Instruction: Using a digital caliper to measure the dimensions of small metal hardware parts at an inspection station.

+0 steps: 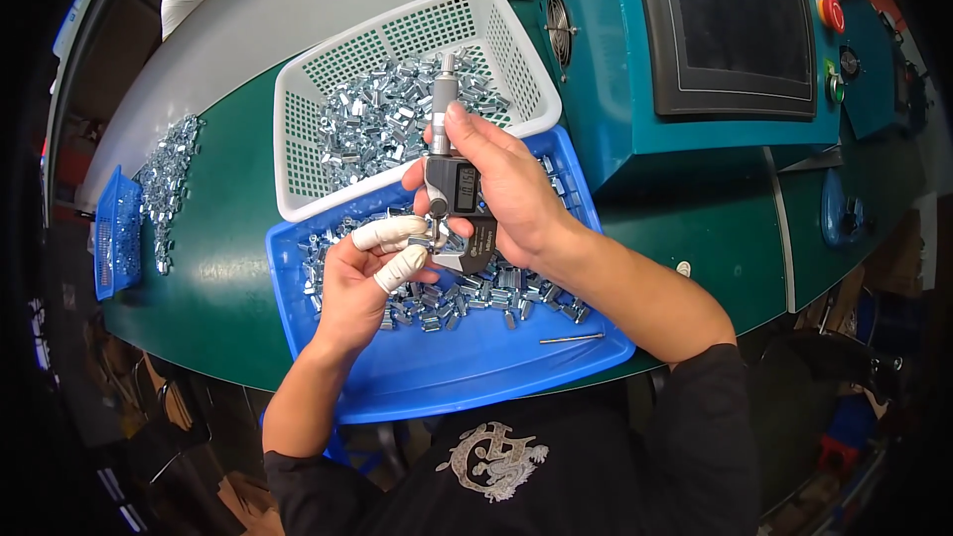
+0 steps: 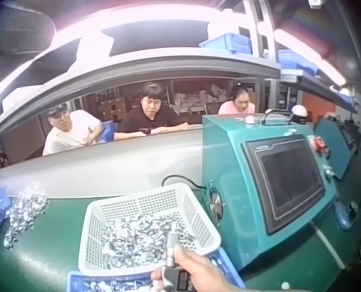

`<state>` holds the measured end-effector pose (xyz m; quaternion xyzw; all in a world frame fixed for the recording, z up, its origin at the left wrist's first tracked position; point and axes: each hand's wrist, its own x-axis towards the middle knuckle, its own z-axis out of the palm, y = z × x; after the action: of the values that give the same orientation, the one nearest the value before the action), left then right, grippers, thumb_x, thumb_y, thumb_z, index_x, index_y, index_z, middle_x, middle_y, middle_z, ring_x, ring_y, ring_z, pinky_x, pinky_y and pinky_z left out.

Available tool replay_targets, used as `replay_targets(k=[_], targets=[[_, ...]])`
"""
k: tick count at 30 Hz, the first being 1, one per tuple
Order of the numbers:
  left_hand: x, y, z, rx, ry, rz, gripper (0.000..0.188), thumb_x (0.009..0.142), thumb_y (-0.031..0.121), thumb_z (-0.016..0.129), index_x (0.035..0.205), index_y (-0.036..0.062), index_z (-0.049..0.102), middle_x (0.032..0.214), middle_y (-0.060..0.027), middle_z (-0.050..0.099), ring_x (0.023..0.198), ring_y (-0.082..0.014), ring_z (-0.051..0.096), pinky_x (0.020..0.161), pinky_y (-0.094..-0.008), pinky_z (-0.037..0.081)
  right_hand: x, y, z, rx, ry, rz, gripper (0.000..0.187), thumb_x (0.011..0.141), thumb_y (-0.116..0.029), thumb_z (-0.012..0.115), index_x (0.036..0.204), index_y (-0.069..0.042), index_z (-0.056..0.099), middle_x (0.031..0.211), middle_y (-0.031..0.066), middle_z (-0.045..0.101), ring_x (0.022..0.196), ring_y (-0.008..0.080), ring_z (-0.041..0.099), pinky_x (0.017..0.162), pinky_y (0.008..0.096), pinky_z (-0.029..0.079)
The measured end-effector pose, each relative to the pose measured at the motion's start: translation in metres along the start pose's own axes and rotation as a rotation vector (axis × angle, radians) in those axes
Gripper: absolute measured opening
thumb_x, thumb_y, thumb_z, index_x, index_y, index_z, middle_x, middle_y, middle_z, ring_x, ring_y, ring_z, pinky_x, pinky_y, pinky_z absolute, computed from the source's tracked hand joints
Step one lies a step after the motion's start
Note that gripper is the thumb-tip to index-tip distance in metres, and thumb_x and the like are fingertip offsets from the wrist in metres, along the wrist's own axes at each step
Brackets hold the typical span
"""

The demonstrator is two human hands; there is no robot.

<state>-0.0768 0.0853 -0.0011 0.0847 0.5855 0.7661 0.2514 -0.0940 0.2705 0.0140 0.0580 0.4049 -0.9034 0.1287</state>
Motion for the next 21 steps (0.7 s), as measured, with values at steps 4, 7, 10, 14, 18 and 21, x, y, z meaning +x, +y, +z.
replay_targets(k=[4,7,10,14,18,21], targets=[[0.007,-0.002,-0.004,0.017,-0.001,-0.010,0.024,0.086,-0.001,0.061,0.110,-0.0014,0.060,0.103,-0.0113,0.064,0.092,-0.0184,0.064,0.074,-0.0303,0.057,0.007,-0.002,-0.002,-0.009,0.022,0.007,0.036,0.099,-0.042,0.036,0.106,-0.009,0.048,0.086,0.0123,0.062,0.068,0.0144,0.063,0.038,0.0199,0.042],[0.008,-0.003,-0.005,0.018,-0.001,-0.004,0.024,0.086,0.001,0.061,0.109,-0.0001,0.061,0.103,-0.0115,0.065,0.095,-0.0187,0.064,0.074,-0.0310,0.058,0.009,-0.001,-0.003,-0.011,-0.003,0.012,0.038,0.098,-0.043,0.037,0.107,-0.008,0.048,0.087,0.0126,0.063,0.068,0.0150,0.064,0.038,0.0200,0.042],[0.003,-0.001,-0.007,0.017,-0.002,0.001,0.024,0.085,0.002,0.062,0.110,0.0008,0.061,0.103,-0.0112,0.065,0.094,-0.0186,0.064,0.074,-0.0317,0.057,0.007,0.000,0.000,0.029,0.020,0.048,0.042,0.097,-0.047,0.036,0.109,-0.008,0.048,0.086,0.0127,0.063,0.068,0.0162,0.064,0.038,0.0207,0.042],[0.002,-0.007,-0.005,0.016,0.001,-0.036,0.025,0.086,0.002,0.062,0.111,-0.0001,0.060,0.104,-0.0105,0.064,0.090,-0.0177,0.064,0.074,-0.0324,0.057,0.001,0.000,0.001,0.042,0.073,0.062,0.040,0.097,-0.046,0.037,0.111,-0.009,0.047,0.084,0.0128,0.062,0.065,0.0167,0.063,0.036,0.0207,0.040],[-0.001,-0.008,-0.006,-0.008,-0.011,-0.069,0.025,0.087,0.002,0.061,0.111,-0.0011,0.058,0.104,-0.0103,0.064,0.088,-0.0177,0.064,0.075,-0.0298,0.055,-0.001,0.001,0.006,-0.024,0.082,0.038,0.034,0.097,-0.042,0.040,0.106,-0.010,0.046,0.083,0.0123,0.062,0.064,0.0160,0.062,0.036,0.0212,0.040],[0.000,-0.010,-0.007,0.011,-0.012,-0.044,0.026,0.087,0.003,0.062,0.112,-0.0006,0.058,0.104,-0.0093,0.064,0.089,-0.0180,0.064,0.076,-0.0298,0.055,0.000,0.002,0.004,-0.033,0.072,0.028,0.032,0.098,-0.040,0.040,0.106,-0.010,0.046,0.081,0.0117,0.061,0.064,0.0156,0.061,0.037,0.0212,0.040]])
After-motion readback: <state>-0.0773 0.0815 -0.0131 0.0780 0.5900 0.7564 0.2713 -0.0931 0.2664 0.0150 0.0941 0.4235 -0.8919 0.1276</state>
